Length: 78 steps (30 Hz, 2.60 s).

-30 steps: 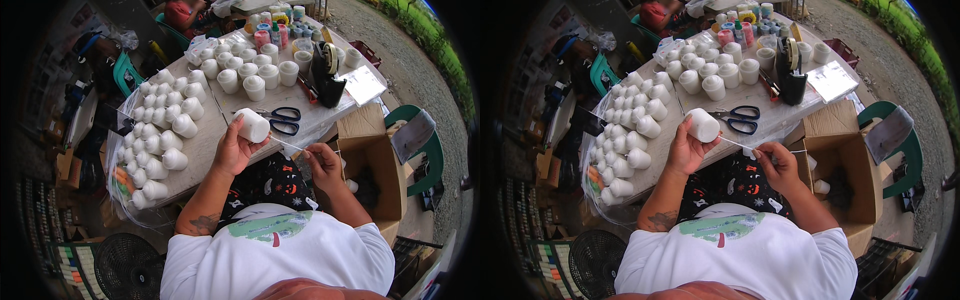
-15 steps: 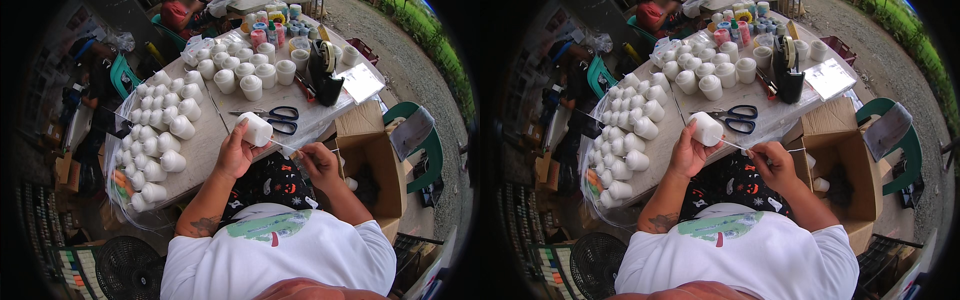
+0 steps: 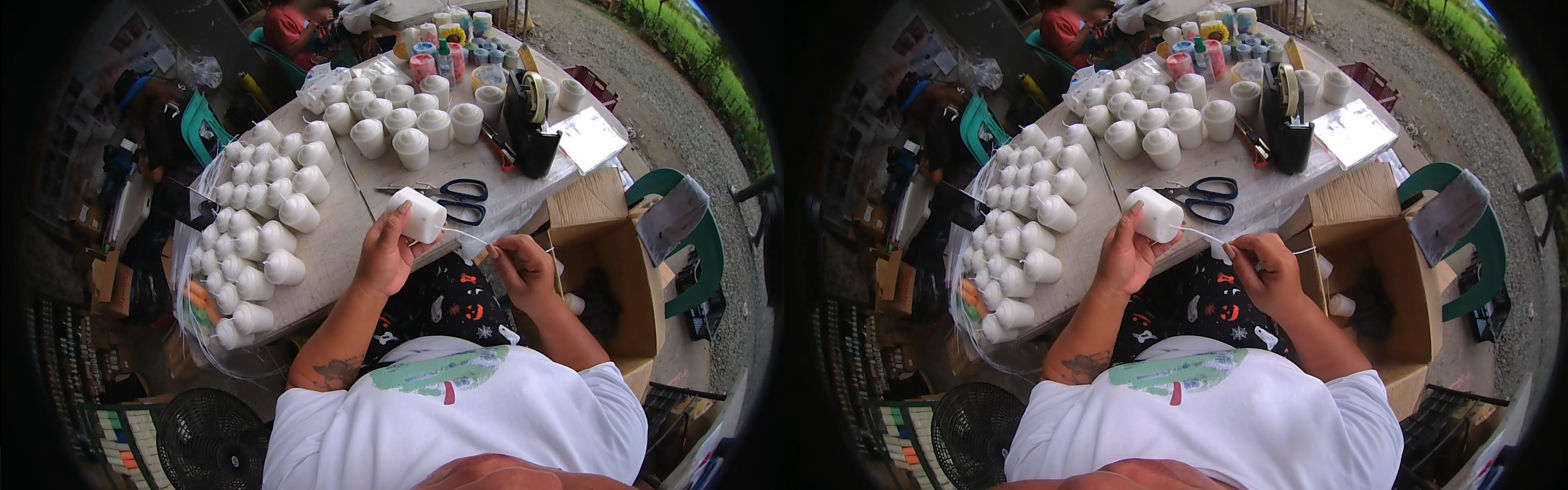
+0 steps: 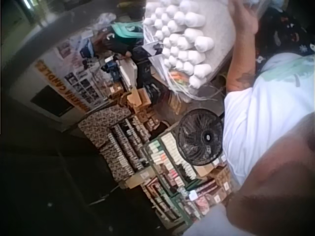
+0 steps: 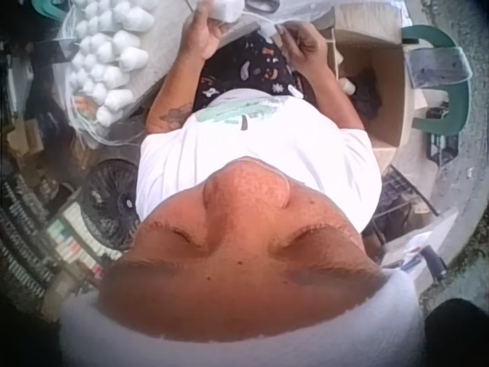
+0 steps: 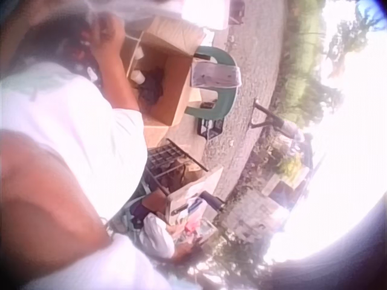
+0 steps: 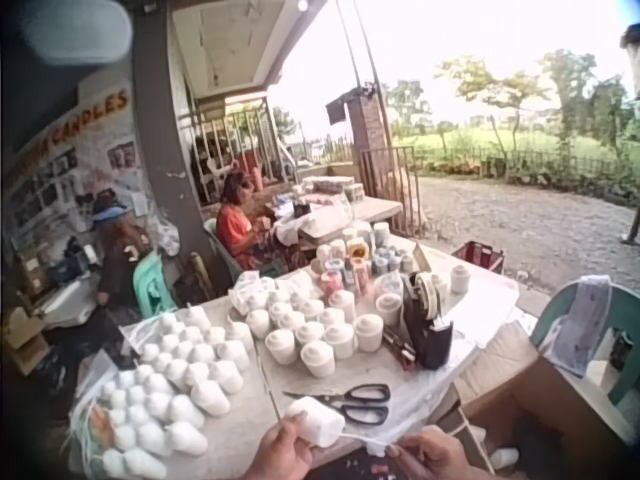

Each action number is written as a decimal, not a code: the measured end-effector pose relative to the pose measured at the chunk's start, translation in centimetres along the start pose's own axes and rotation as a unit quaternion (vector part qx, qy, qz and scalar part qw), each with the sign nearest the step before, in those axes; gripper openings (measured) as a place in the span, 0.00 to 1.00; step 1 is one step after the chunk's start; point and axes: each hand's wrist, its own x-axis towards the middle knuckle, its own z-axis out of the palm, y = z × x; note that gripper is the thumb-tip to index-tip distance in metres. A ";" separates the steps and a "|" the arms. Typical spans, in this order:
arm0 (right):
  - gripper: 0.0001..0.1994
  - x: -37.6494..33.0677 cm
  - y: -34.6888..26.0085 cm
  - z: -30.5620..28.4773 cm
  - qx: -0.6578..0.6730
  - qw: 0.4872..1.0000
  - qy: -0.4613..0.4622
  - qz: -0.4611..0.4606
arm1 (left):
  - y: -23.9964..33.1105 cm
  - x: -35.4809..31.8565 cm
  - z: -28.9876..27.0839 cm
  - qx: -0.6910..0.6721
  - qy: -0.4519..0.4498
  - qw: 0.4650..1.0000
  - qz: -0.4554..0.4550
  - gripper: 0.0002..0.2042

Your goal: The person inserts wicks into white cylindrical candles, trims the wicks with scissors, and places the finished candles on a table. The person repeats this process for multiple candles.

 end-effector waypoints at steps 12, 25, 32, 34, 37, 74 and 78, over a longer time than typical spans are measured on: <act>0.04 0.2 -0.1 -0.2 -0.014 1.000 -0.027 0.005 | -0.4 0.2 -0.3 -0.010 0.005 1.000 0.003 0.22; 0.05 0.5 -0.9 -1.0 -0.054 0.997 -0.048 -0.016 | -1.1 0.7 0.6 -0.011 -0.019 1.000 -0.004 0.21; 0.05 0.3 -0.2 -0.8 -0.046 0.997 -0.051 -0.021 | -0.9 0.7 0.9 -0.005 -0.027 1.000 -0.002 0.21; 0.05 0.5 -0.3 -0.9 -0.053 0.997 -0.049 -0.033 | -1.1 0.7 0.9 0.004 -0.018 1.000 -0.004 0.20; 0.05 0.5 0.5 -1.3 -0.042 0.997 -0.063 0.025 | -0.9 2.4 1.9 0.107 -0.023 0.992 0.057 0.21; 0.04 0.8 3.1 -4.4 0.029 0.997 0.052 0.054 | 4.1 9.3 4.5 -0.020 -0.128 0.992 0.005 0.25; 0.03 0.6 2.9 -3.6 0.054 0.997 0.050 0.029 | -0.6 2.7 1.3 -0.201 -0.135 0.965 -0.104 0.29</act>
